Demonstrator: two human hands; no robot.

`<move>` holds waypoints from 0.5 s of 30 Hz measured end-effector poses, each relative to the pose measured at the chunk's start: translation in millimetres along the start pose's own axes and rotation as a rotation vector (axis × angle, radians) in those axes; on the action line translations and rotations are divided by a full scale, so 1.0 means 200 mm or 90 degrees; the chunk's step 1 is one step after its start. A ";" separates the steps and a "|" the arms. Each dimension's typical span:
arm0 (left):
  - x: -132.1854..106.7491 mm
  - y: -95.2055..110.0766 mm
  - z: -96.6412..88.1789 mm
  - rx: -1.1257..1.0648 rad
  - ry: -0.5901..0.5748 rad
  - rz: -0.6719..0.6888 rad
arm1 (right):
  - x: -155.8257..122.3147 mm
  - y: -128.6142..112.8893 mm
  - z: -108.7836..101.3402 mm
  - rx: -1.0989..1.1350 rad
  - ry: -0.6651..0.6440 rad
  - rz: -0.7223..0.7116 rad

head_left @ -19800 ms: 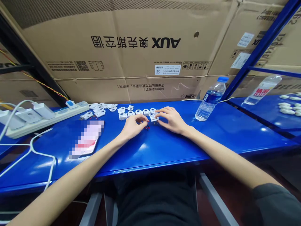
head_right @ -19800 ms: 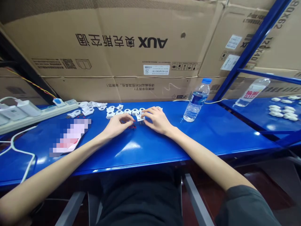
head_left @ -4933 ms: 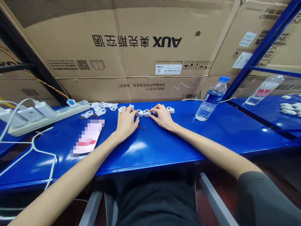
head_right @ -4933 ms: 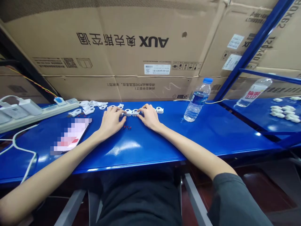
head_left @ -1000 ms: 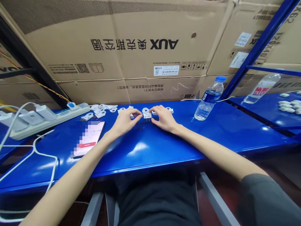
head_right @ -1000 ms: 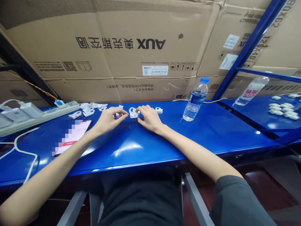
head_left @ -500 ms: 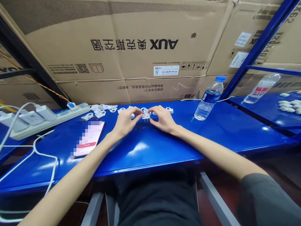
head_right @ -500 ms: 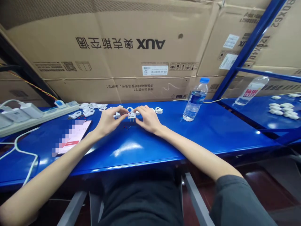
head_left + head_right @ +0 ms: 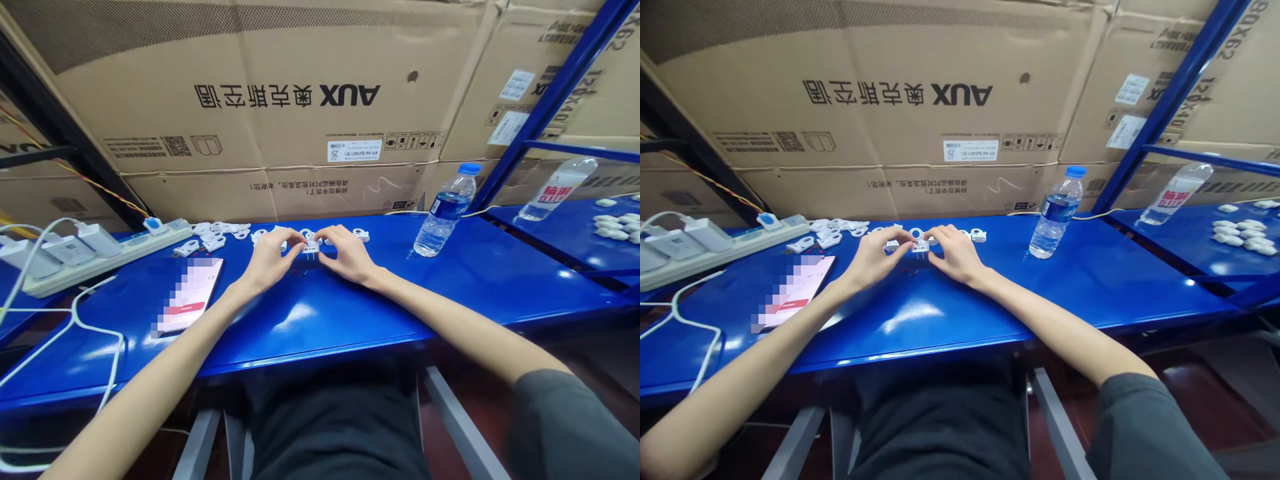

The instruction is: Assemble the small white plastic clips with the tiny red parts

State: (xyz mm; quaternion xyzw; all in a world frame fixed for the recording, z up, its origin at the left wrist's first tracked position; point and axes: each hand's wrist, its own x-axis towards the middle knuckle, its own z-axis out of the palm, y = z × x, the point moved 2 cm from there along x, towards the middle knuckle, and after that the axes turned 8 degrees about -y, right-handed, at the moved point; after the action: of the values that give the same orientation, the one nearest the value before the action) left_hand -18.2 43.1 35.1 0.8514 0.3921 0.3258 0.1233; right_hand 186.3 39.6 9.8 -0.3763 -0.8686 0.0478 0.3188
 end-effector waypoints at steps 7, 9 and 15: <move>-0.01 -0.01 -0.01 0.051 0.049 0.023 | 0.00 0.00 0.01 0.015 0.027 -0.031; -0.01 -0.01 -0.01 0.058 0.067 0.043 | 0.00 0.01 0.01 0.017 0.038 -0.041; -0.01 -0.01 0.00 0.079 0.089 0.070 | 0.00 0.00 0.02 0.020 0.038 -0.057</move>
State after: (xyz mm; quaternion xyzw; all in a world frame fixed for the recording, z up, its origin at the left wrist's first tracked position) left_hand -20.1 42.5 33.8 0.8526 0.3721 0.3661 0.0248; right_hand 184.6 41.2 7.2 -0.3329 -0.8738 0.0361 0.3526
